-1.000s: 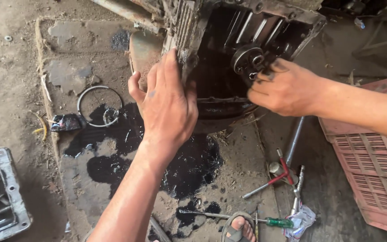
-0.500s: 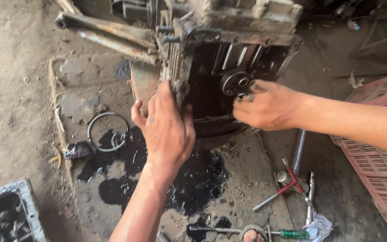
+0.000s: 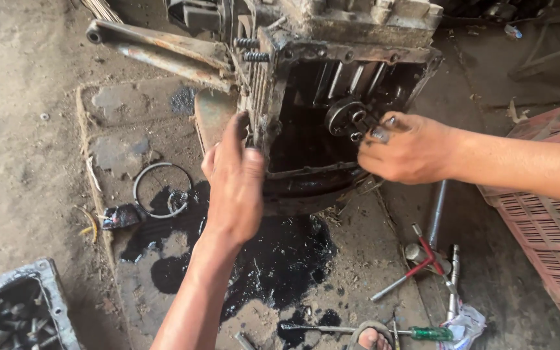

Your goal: Dismantling and cleaning internal components of a small engine or transmission housing.

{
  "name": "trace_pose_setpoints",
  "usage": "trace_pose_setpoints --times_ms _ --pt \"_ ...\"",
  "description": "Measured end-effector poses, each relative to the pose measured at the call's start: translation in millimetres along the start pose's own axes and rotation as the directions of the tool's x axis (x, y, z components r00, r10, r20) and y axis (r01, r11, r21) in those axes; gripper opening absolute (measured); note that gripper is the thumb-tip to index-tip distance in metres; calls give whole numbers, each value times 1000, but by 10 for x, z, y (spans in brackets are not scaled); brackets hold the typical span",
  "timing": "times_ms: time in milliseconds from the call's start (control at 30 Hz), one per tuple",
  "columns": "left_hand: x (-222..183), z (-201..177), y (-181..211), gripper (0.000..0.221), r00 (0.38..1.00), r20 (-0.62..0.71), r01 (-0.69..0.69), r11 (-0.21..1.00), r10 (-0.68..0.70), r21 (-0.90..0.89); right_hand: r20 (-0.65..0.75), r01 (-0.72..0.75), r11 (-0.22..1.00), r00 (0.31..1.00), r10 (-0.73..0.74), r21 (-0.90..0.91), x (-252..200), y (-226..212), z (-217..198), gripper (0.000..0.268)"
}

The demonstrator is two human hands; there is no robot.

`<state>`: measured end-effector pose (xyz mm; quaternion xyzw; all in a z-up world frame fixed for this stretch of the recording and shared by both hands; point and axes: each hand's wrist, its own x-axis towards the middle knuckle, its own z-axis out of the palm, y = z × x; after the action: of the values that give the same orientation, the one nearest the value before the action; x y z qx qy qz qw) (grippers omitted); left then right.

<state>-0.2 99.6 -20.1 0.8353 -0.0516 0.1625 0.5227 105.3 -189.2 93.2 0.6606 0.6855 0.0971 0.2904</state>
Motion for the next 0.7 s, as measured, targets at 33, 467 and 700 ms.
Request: trace_pose_setpoints --times_ms 33,467,700 --pt "29 -68 36 76 1000 1 -4 1000 4 3 -2 -4 1000 1000 4 -2 111 -1 -70 16" --pt "-132 -192 -69 85 984 -28 131 818 -177 -560 -78 -132 991 988 134 33 359 -146 -194 19" --pt "-145 -160 -201 84 984 17 176 954 -178 -244 -79 -146 985 985 154 94 186 -210 71 18"
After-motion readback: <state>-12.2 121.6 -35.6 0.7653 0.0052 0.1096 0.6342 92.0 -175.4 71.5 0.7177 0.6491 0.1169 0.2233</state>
